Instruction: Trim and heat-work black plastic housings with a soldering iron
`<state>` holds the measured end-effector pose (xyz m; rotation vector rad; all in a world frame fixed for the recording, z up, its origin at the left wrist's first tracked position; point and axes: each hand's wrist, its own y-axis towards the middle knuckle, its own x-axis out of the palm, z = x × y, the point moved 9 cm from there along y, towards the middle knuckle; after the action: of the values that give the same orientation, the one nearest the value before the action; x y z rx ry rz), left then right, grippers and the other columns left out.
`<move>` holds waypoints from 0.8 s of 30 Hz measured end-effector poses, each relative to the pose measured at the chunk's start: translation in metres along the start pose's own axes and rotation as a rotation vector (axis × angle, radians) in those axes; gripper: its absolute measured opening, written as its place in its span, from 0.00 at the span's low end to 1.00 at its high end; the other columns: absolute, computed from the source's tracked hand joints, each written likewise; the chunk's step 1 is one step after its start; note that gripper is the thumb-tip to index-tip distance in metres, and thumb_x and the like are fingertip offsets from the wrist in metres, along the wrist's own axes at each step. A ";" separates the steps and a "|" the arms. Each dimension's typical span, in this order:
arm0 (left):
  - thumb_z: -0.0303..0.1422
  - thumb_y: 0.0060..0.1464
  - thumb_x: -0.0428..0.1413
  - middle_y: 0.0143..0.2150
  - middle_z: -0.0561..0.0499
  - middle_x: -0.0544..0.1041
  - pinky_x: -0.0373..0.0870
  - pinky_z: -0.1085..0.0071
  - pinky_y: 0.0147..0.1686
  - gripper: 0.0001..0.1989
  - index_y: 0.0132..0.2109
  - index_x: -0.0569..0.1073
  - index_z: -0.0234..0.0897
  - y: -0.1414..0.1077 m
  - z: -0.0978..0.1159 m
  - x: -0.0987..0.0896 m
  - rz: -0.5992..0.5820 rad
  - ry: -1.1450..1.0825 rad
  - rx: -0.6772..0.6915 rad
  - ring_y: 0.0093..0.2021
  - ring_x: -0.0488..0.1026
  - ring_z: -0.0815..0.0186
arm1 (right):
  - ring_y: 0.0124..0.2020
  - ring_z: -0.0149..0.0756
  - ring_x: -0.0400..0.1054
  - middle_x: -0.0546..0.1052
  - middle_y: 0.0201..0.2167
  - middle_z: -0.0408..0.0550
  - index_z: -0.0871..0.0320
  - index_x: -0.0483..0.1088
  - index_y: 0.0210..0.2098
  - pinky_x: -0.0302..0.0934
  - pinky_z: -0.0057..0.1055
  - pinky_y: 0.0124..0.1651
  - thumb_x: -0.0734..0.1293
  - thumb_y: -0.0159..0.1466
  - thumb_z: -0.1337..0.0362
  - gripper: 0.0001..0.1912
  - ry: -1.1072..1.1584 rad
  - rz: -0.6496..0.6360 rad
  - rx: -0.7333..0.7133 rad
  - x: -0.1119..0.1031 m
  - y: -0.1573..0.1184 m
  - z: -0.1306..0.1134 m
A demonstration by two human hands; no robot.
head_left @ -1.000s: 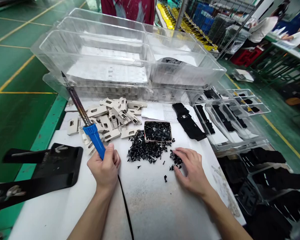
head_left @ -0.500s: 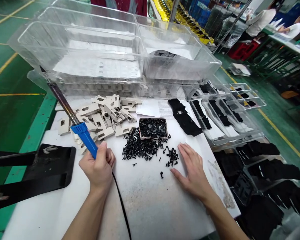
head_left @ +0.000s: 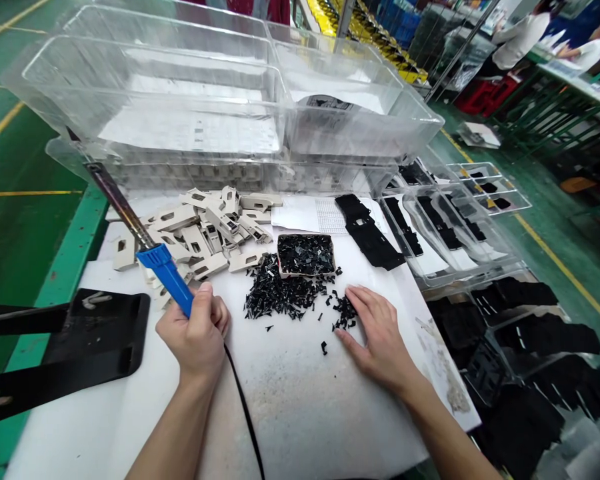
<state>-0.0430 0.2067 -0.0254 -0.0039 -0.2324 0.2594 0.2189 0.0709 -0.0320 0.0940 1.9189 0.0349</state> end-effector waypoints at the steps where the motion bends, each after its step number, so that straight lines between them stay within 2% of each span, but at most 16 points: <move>1: 0.27 0.54 0.58 0.14 0.63 0.54 0.47 0.74 0.10 0.18 0.23 0.58 0.40 0.000 0.000 0.000 0.001 -0.002 0.000 0.11 0.51 0.75 | 0.67 0.50 0.51 0.62 0.64 0.56 0.56 0.50 0.68 0.45 0.53 0.66 0.60 0.70 0.50 0.32 0.012 0.003 0.000 -0.001 0.000 0.000; 6: 0.27 0.54 0.58 0.14 0.63 0.54 0.47 0.74 0.10 0.18 0.22 0.58 0.40 0.001 0.000 0.000 -0.002 0.001 0.006 0.11 0.51 0.75 | 0.66 0.50 0.51 0.63 0.64 0.56 0.56 0.50 0.68 0.46 0.53 0.65 0.59 0.70 0.52 0.30 0.033 0.017 0.004 -0.002 0.000 0.000; 14: 0.28 0.55 0.58 0.14 0.63 0.54 0.46 0.74 0.09 0.19 0.22 0.58 0.41 0.000 -0.001 0.002 -0.009 -0.001 0.001 0.11 0.51 0.75 | 0.65 0.51 0.53 0.64 0.63 0.57 0.58 0.51 0.67 0.48 0.52 0.64 0.63 0.67 0.54 0.33 -0.018 0.096 0.032 -0.003 0.006 -0.007; 20: 0.27 0.55 0.58 0.14 0.63 0.54 0.47 0.75 0.10 0.19 0.22 0.58 0.40 0.000 0.001 0.001 -0.009 -0.003 0.009 0.11 0.51 0.75 | 0.66 0.52 0.52 0.63 0.63 0.58 0.58 0.51 0.67 0.47 0.52 0.65 0.65 0.65 0.46 0.39 0.004 0.104 0.079 0.000 0.007 -0.004; 24: 0.27 0.55 0.58 0.14 0.63 0.54 0.46 0.75 0.10 0.18 0.22 0.58 0.40 0.000 0.002 0.001 -0.012 -0.001 0.010 0.11 0.51 0.75 | 0.66 0.50 0.50 0.62 0.64 0.56 0.58 0.51 0.67 0.49 0.49 0.65 0.65 0.66 0.47 0.38 0.035 0.097 0.095 -0.002 0.003 0.001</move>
<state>-0.0421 0.2067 -0.0232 0.0073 -0.2322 0.2484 0.2206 0.0738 -0.0307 0.2511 1.9499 0.0108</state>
